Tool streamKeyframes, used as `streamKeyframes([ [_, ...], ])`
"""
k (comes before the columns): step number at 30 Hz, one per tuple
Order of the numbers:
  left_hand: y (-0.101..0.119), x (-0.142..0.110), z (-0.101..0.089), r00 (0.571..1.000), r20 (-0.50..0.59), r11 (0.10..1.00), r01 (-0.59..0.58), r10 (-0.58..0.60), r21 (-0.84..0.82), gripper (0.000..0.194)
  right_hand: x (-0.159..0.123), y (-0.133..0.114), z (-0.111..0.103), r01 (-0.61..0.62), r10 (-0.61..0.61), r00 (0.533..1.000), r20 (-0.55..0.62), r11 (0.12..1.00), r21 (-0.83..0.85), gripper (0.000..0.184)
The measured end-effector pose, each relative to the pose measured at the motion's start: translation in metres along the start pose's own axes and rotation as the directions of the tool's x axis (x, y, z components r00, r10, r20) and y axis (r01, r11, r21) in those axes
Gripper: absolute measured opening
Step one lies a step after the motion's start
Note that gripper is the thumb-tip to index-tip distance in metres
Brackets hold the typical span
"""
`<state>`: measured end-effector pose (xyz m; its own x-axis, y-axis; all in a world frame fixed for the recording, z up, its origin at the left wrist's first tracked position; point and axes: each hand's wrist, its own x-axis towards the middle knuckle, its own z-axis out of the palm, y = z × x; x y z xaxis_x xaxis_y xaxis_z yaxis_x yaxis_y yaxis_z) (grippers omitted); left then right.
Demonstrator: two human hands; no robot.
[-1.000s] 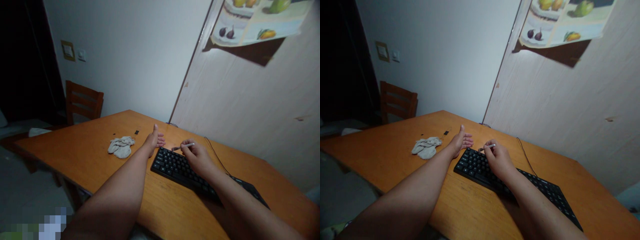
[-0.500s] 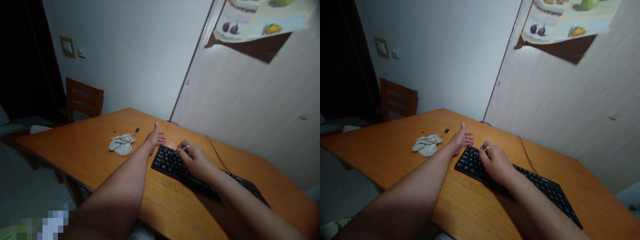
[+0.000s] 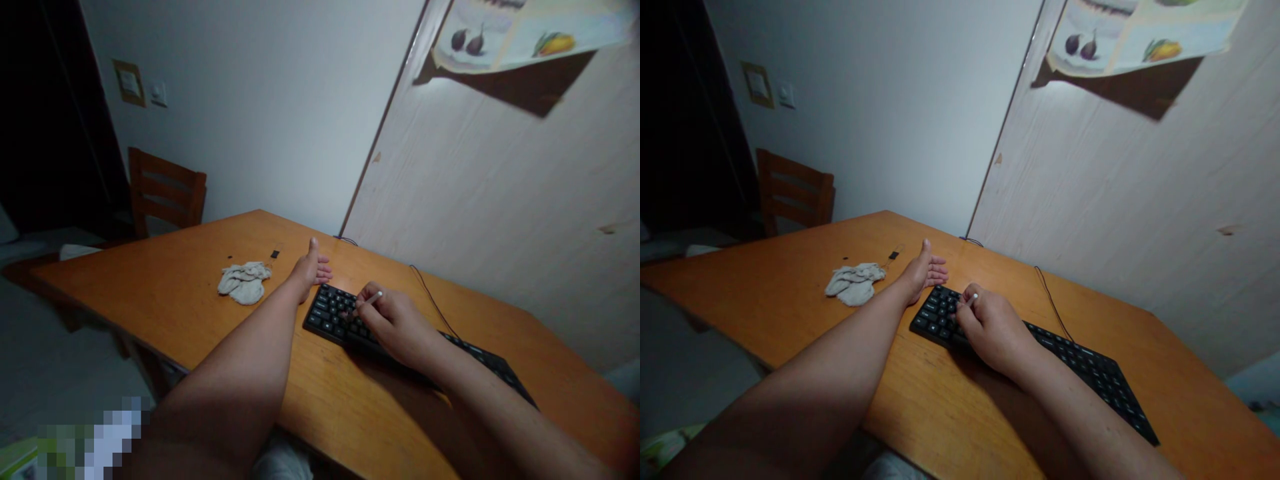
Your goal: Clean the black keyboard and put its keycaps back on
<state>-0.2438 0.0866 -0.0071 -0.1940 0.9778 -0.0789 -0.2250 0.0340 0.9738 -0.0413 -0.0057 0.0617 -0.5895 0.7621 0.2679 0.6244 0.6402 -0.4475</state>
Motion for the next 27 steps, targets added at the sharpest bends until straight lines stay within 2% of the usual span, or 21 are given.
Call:
streamKeyframes([
  [8, 0.001, -0.003, 0.0, 1.0, 0.004, 1.0, -0.004, 0.004, -0.005, 0.096, -0.007, -0.01, -0.004, -0.032, 0.031, 0.999, 0.029, 0.999, 0.039, 0.02],
  [14, 0.0, -0.001, 0.0, 1.0, 0.0, 1.0, -0.007, 0.007, -0.004, 0.095, -0.014, -0.007, 0.002, -0.047, 0.045, 0.999, 0.018, 0.982, 0.183, 0.024],
  [17, 0.0, 0.0, 0.0, 1.0, 0.005, 1.0, -0.009, 0.009, -0.004, 0.095, -0.014, 0.0, 0.0, -0.092, 0.094, 0.996, 0.007, 0.961, 0.259, 0.024],
  [19, 0.0, -0.001, 0.0, 1.0, 0.004, 1.0, -0.002, 0.002, -0.004, 0.095, -0.011, 0.01, -0.004, -0.14, 0.163, 0.985, -0.052, 0.944, 0.298, 0.024],
  [22, 0.0, -0.001, 0.0, 1.0, -0.002, 1.0, 0.004, -0.004, -0.008, 0.096, -0.003, 0.028, -0.007, -0.161, 0.233, 0.949, -0.213, 0.937, 0.31, 0.027],
  [24, 0.0, -0.001, 0.0, 1.0, -0.007, 1.0, 0.006, -0.006, -0.009, 0.096, 0.004, 0.039, -0.006, -0.154, 0.239, 0.929, -0.284, 0.944, 0.292, 0.028],
  [27, 0.001, -0.001, 0.0, 1.0, -0.01, 1.0, 0.013, -0.013, -0.004, 0.095, 0.012, 0.047, -0.001, -0.137, 0.212, 0.924, -0.319, 0.961, 0.24, 0.028],
])
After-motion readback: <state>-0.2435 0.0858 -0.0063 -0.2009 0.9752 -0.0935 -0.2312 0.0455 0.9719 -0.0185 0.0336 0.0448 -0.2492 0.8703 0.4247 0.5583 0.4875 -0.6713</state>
